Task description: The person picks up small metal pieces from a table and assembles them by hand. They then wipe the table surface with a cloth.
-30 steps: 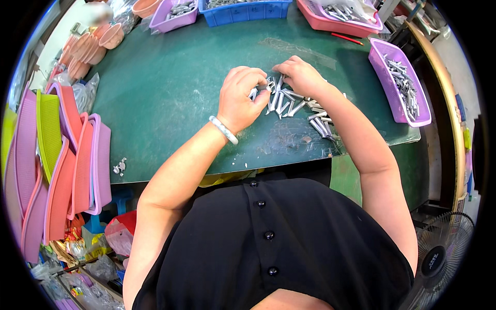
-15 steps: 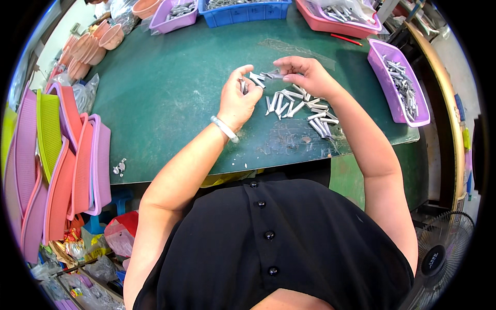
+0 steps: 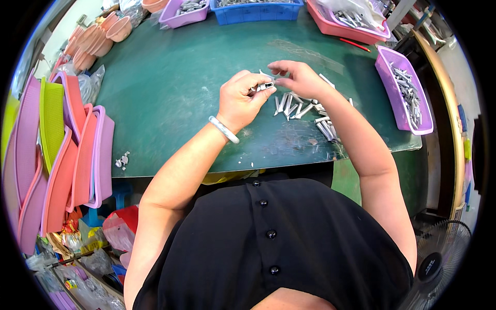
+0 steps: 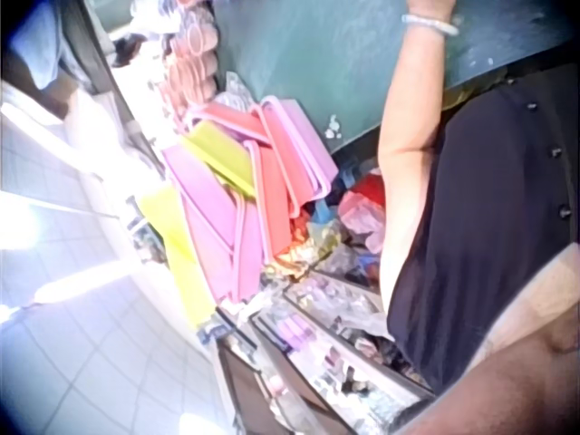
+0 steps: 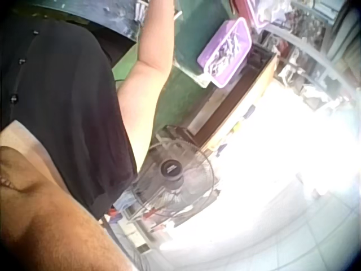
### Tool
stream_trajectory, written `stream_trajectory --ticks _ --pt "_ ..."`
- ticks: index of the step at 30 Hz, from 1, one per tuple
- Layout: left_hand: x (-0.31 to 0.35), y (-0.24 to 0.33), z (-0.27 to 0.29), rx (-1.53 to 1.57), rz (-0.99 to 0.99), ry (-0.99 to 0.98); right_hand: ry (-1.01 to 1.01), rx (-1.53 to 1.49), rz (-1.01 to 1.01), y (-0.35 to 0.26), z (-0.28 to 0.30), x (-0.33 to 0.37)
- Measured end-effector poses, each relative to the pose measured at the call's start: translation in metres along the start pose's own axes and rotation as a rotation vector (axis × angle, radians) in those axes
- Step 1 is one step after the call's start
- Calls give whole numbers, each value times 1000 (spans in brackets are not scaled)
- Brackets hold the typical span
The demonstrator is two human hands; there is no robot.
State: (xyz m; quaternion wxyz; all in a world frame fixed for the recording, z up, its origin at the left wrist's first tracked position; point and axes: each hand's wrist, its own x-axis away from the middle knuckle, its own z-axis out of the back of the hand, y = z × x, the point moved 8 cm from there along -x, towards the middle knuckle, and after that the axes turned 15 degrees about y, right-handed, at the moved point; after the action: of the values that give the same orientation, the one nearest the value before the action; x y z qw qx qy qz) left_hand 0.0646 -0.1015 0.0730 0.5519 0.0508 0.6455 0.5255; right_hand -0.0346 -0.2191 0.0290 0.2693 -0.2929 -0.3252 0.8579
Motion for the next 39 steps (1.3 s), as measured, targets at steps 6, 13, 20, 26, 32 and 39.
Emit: stream_trajectory --ticks 6,13,20,26,32,39 --pt "-2 -7 12 -64 -66 76 -9 453 113 -6 -21 -5" --pt "18 -73 6 367 667 95 93 413 67 -1 -23 -8" --pt "38 -86 -2 326 983 21 112 -81 -259 20 -19 -4" --pt "28 -66 -8 414 769 122 131 -627 -220 -23 -17 8" --pt "8 -27 12 29 157 114 104 -187 -21 -24 -16 8" --pt "2 -9 20 -76 -29 111 -54 326 212 -27 -43 13"
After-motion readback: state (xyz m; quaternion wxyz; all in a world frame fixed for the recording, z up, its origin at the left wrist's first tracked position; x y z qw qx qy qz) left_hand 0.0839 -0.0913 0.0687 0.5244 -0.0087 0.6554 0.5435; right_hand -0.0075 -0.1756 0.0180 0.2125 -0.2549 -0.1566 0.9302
